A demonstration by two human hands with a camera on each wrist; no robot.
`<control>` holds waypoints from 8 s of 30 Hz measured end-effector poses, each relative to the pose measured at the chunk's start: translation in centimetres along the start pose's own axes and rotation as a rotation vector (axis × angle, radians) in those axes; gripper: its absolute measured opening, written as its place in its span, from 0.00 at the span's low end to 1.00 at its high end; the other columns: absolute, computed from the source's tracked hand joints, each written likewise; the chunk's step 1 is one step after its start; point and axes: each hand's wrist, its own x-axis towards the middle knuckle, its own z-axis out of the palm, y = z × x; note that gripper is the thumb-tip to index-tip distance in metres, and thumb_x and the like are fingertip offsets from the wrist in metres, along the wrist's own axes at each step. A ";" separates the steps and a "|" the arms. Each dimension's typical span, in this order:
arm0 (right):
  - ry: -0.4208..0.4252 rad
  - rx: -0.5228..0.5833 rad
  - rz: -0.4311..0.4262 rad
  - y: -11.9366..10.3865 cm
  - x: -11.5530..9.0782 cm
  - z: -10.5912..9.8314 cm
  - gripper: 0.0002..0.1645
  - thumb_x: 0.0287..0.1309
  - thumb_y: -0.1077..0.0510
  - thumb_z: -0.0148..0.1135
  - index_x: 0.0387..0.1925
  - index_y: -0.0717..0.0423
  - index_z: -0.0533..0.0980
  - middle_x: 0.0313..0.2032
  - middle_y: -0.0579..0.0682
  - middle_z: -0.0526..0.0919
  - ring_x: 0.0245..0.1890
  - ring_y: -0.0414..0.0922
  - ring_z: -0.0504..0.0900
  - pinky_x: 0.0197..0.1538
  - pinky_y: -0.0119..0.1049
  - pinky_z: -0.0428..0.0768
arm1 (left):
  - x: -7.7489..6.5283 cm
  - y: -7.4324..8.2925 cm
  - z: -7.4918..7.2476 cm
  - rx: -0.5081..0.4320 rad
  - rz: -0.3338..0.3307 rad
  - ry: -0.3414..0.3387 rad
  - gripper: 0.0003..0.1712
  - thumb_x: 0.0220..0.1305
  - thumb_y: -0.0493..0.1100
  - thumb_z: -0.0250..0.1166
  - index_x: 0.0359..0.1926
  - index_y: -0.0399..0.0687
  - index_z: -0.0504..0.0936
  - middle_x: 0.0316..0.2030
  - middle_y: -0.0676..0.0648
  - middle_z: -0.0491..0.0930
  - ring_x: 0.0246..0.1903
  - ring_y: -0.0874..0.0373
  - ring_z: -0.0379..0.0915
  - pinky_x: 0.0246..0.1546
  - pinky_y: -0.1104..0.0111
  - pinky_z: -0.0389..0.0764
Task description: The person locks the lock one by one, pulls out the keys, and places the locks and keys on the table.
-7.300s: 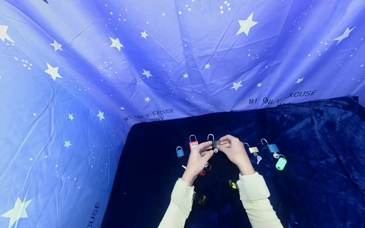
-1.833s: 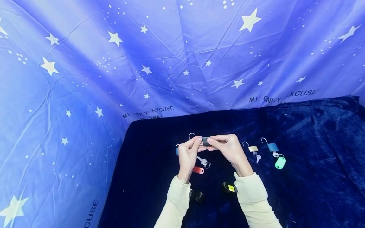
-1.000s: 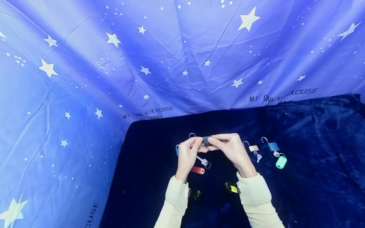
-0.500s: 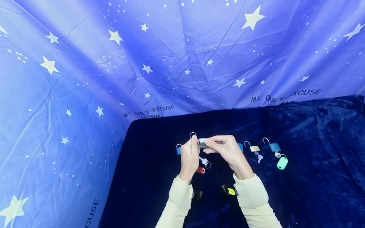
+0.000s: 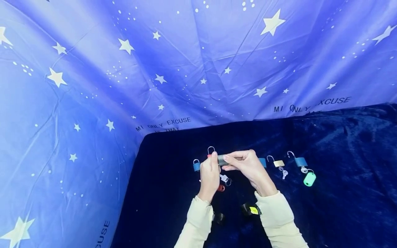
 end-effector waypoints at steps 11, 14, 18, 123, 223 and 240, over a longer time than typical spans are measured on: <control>-0.033 -0.009 0.021 -0.3 0.0 -0.1 0.28 0.51 0.51 0.64 0.44 0.73 0.74 0.39 0.65 0.80 0.34 0.54 0.83 0.45 0.42 0.79 | 0.8 2.8 -1.9 -0.185 0.018 -0.114 0.22 0.71 0.42 0.43 0.19 0.39 0.66 0.09 0.49 0.61 0.10 0.64 0.57 0.10 0.71 0.61; -0.062 -0.062 0.004 -0.7 0.0 -0.3 0.28 0.54 0.51 0.61 0.45 0.74 0.73 0.38 0.67 0.80 0.34 0.54 0.83 0.43 0.42 0.79 | 0.9 2.9 -2.1 -0.201 0.006 -0.119 0.22 0.71 0.43 0.43 0.19 0.39 0.67 0.09 0.51 0.60 0.10 0.64 0.57 0.10 0.70 0.61; -0.048 -0.129 -0.030 -1.1 0.1 -0.9 0.25 0.53 0.51 0.62 0.42 0.70 0.75 0.36 0.67 0.80 0.33 0.54 0.82 0.40 0.43 0.80 | 1.1 2.8 -2.2 -0.201 -0.016 -0.100 0.24 0.71 0.44 0.43 0.19 0.36 0.68 0.08 0.50 0.61 0.10 0.64 0.57 0.10 0.71 0.61; 0.061 -0.291 -0.167 0.6 -1.3 -4.1 0.17 0.53 0.50 0.62 0.37 0.59 0.80 0.32 0.61 0.81 0.29 0.56 0.80 0.31 0.43 0.80 | 0.8 2.6 -1.2 -0.530 -0.115 -0.248 0.14 0.59 0.39 0.61 0.40 0.30 0.75 0.31 0.30 0.77 0.25 0.44 0.76 0.27 0.52 0.78; -0.082 -0.819 -0.043 0.4 -1.7 -4.7 0.12 0.51 0.48 0.62 0.23 0.51 0.80 0.19 0.45 0.79 0.20 0.41 0.76 0.26 0.36 0.74 | 1.6 -1.1 1.6 -0.537 -0.407 -0.116 0.16 0.54 0.39 0.65 0.41 0.31 0.78 0.32 0.35 0.81 0.29 0.48 0.80 0.38 0.60 0.80; -0.079 -1.036 0.113 1.6 -1.9 -4.1 0.14 0.52 0.51 0.61 0.15 0.47 0.75 0.12 0.41 0.73 0.16 0.39 0.72 0.24 0.35 0.72 | 0.2 -1.7 3.8 -0.120 -0.333 -0.284 0.10 0.57 0.40 0.62 0.37 0.37 0.80 0.26 0.45 0.82 0.23 0.59 0.79 0.28 0.73 0.79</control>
